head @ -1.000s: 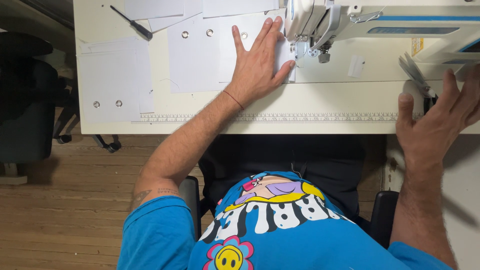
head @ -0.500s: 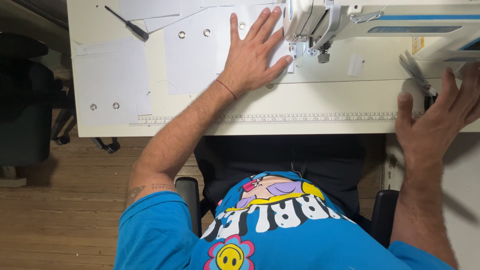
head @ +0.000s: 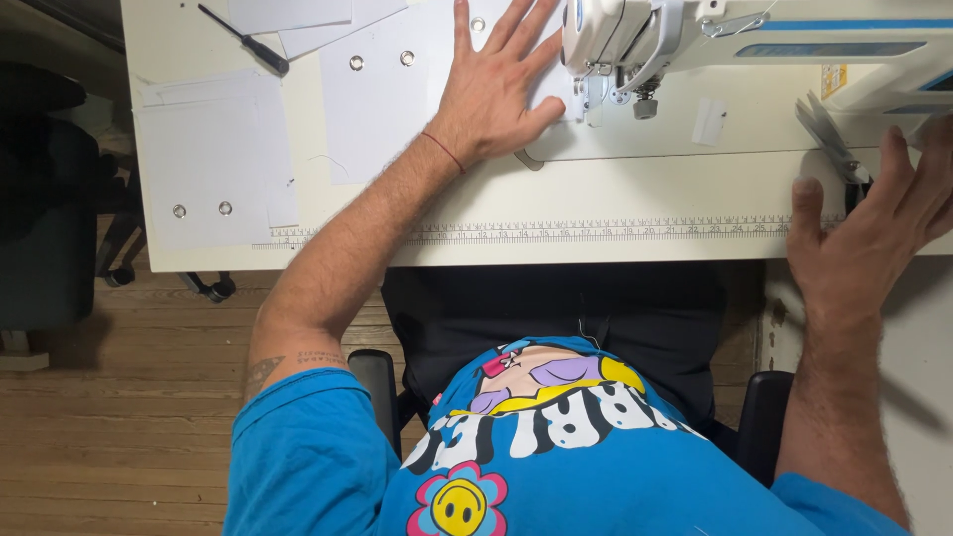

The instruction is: Preparing and sewing small white leather components with grommets using an industrial sewing machine and scissors

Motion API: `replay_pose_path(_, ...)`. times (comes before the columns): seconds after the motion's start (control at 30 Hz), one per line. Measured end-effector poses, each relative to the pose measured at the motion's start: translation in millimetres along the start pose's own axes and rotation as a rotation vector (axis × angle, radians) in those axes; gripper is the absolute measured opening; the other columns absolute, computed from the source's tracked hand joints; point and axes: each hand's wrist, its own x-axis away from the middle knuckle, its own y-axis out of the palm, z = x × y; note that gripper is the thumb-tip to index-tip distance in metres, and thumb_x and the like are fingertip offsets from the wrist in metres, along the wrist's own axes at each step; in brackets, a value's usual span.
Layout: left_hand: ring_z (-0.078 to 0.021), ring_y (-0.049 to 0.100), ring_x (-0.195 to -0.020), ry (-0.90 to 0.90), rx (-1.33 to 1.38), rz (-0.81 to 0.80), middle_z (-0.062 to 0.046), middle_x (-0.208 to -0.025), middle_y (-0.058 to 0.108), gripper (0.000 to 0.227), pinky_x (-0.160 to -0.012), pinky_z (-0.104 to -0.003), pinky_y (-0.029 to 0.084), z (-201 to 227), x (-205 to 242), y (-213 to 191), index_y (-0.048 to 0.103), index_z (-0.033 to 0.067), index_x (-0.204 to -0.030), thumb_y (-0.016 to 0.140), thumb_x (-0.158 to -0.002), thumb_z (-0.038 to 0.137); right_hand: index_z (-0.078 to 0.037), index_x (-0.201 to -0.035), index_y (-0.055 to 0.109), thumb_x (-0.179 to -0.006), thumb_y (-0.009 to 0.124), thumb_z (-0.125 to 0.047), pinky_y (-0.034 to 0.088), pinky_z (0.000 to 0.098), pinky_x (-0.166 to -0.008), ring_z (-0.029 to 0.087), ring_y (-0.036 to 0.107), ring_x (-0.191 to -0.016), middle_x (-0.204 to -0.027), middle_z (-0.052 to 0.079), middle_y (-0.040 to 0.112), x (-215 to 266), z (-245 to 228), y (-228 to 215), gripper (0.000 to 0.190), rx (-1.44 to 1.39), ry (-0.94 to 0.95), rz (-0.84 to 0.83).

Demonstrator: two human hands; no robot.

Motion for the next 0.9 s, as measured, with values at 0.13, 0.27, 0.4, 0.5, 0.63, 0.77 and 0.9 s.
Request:
replay_pose_path(0.13,-0.0292,0.032,-0.149,0.033,-0.051,0.052,-0.012,-0.162,0.035,0.057,-0.11,-0.081,0.008,-4.5,-3.2,0.5,0.055,0.0139,-0.145,0.042,-0.097,0.04,0.019,-0.146,0.057,-0.12,0.05,-0.046,0.031,0.0649,-0.107,0.056,0.043,-0.139,-0.155,0.037,0.042,1.5,2.0,2.5,0.07,0.002,0.01,-0.002)
replay_pose_path(0.27,-0.0273,0.032,-0.148,0.017,-0.094,0.065,-0.012,-0.162,0.036,0.054,-0.111,-0.078,0.009,-9.3,-6.8,7.2,0.058,0.0102,-0.142,0.042,-0.098,0.038,0.019,-0.146,0.058,-0.12,0.049,-0.047,0.032,0.0642,-0.107,0.056,0.044,-0.139,-0.156,0.037,0.042,2.2,2.6,3.3,0.071,0.015,0.011,-0.001)
replay_pose_path(0.4,-0.0296,0.043,-0.141,-0.006,-0.134,0.045,-0.015,-0.156,0.044,0.062,-0.109,-0.076,0.017,-9.1,-10.3,3.1,0.051,0.0131,-0.15,0.04,-0.098,0.044,0.02,-0.143,0.058,-0.121,0.048,-0.046,0.033,0.0641,-0.107,0.056,0.044,-0.138,-0.154,0.037,0.043,-0.3,-0.4,1.1,0.07,0.019,-0.008,0.005)
replay_pose_path(0.5,-0.0292,0.05,-0.134,-0.001,-0.197,0.088,-0.013,-0.151,0.049,0.061,-0.105,-0.065,0.028,-15.3,-12.3,8.6,0.054,0.0138,-0.149,0.041,-0.098,0.046,0.02,-0.144,0.058,-0.121,0.048,-0.046,0.032,0.0647,-0.107,0.057,0.044,-0.138,-0.153,0.038,0.043,-0.4,-1.4,0.9,0.071,0.001,0.003,0.005)
replay_pose_path(0.63,-0.0289,0.054,-0.125,0.005,-0.2,0.095,-0.014,-0.14,0.057,0.06,-0.1,-0.062,0.033,-21.2,-17.2,12.3,0.053,0.0154,-0.147,0.042,-0.098,0.048,0.02,-0.143,0.059,-0.121,0.047,-0.047,0.033,0.0626,-0.106,0.054,0.045,-0.138,-0.153,0.037,0.045,-1.2,-1.5,1.0,0.071,0.022,-0.003,0.013)
replay_pose_path(0.77,-0.0282,0.059,-0.113,-0.014,-0.194,0.079,-0.012,-0.13,0.063,0.06,-0.095,-0.058,0.038,-24.2,-21.0,14.1,0.051,0.018,-0.147,0.041,-0.097,0.049,0.02,-0.143,0.06,-0.121,0.048,-0.046,0.033,0.0644,-0.107,0.054,0.043,-0.14,-0.154,0.036,0.044,1.2,1.8,3.1,0.071,0.026,-0.004,0.015)
replay_pose_path(0.9,-0.0293,0.061,-0.106,0.0,-0.173,0.147,-0.011,-0.12,0.065,0.054,-0.093,-0.058,0.036,-25.6,-22.0,13.7,0.056,0.0184,-0.139,0.046,-0.095,0.047,0.02,-0.143,0.058,-0.121,0.046,-0.047,0.031,0.065,-0.108,0.054,0.04,-0.142,-0.155,0.038,0.042,-0.6,-1.7,2.0,0.071,0.017,0.001,-0.002)
